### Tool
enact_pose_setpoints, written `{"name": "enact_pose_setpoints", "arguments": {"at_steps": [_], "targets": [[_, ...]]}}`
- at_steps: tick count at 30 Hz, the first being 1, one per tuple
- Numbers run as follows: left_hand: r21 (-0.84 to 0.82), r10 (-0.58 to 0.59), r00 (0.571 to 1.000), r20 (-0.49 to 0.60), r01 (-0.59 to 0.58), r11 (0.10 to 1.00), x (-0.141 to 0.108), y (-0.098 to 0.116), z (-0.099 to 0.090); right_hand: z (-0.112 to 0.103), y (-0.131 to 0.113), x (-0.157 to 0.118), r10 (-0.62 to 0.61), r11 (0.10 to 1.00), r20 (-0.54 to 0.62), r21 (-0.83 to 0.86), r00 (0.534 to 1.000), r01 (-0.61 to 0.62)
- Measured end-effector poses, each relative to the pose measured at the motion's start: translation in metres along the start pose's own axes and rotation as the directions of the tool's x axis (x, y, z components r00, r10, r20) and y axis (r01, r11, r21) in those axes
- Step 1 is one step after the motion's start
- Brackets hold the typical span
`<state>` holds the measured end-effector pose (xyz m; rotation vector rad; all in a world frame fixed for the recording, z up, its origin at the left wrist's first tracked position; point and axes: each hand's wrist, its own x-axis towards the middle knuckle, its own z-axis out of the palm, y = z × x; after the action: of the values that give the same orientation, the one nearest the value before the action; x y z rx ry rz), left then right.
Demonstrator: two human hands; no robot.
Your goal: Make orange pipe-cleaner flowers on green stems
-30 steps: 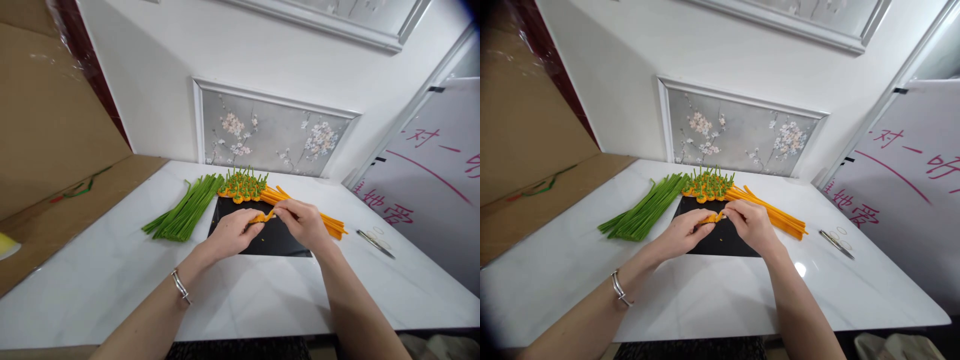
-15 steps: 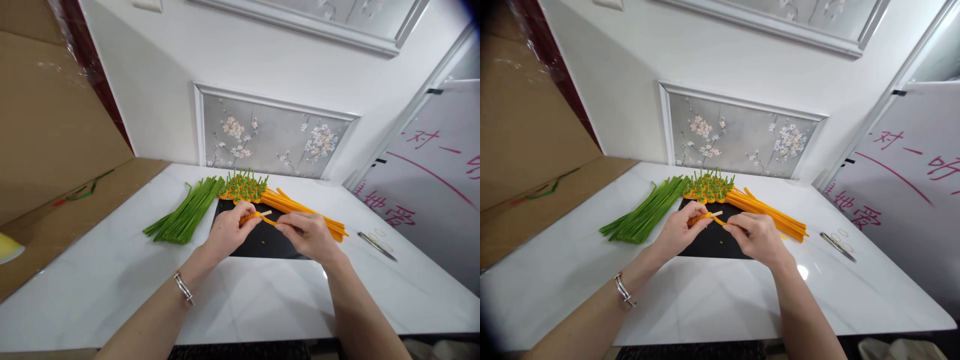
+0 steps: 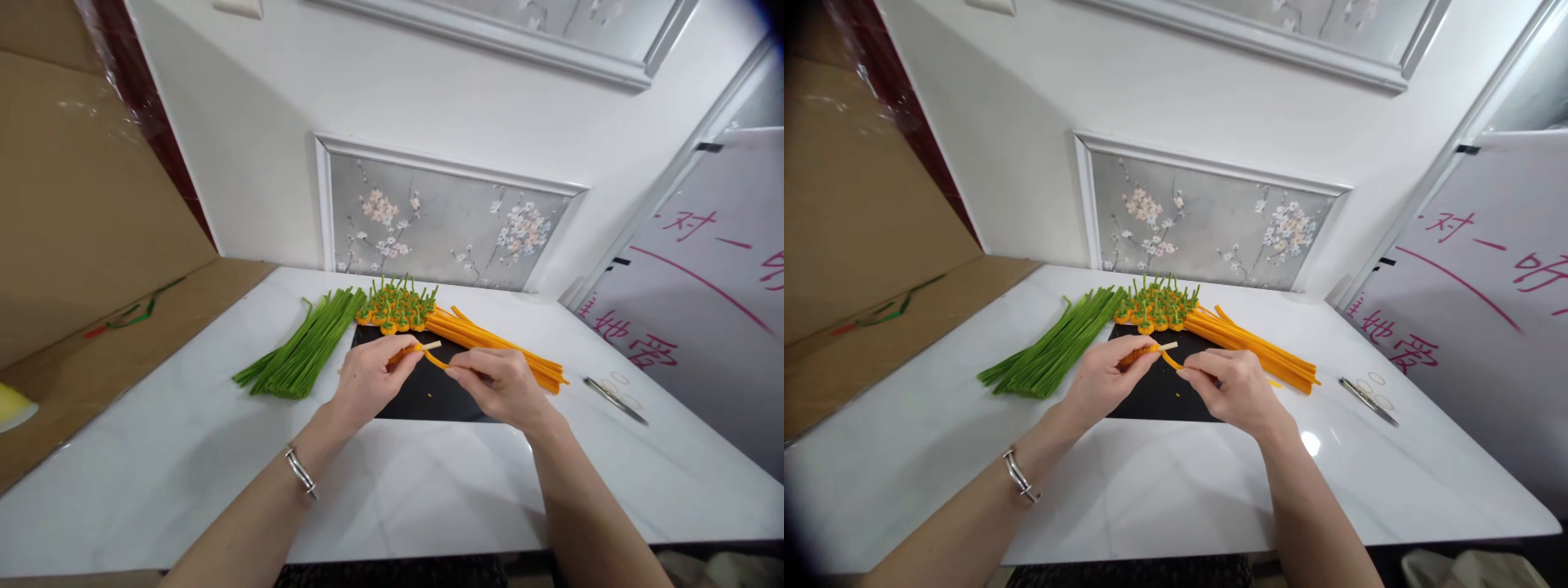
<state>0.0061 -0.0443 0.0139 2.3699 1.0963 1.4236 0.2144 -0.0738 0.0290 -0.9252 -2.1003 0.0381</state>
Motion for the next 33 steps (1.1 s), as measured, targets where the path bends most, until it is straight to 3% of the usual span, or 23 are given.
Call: {"name": "enact_pose_setpoints", "arguments": {"at_steps": [7, 19, 25, 33], "targets": [[0.039, -0.012, 1.000, 0.028, 0.011, 0.999, 0.002, 0.007, -0.007, 0.000, -0.002, 0.002, -0.007, 1.000, 0.009, -0.013, 1.000, 0.007], [0.132, 0.048, 0.993, 0.109, -0.063, 0.989, 0.001, -0.003, -0.001, -0.002, -0.009, 0.011, -0.075, 0.996, 0.055, -0.041, 0.996, 0.078], [0.170, 0.144, 0.972, 0.184, -0.176, 0.970, 0.001, 0.001, -0.002, 0.004, -0.006, 0.022, -0.035, 0.999, -0.044, -0.018, 0.998, 0.035], [0.189, 0.202, 0.959, 0.197, -0.240, 0.952, -0.001, 0.005, 0.000, 0.012, 0.005, 0.028, 0.034, 0.999, -0.099, -0.027, 0.995, -0.036]]}}
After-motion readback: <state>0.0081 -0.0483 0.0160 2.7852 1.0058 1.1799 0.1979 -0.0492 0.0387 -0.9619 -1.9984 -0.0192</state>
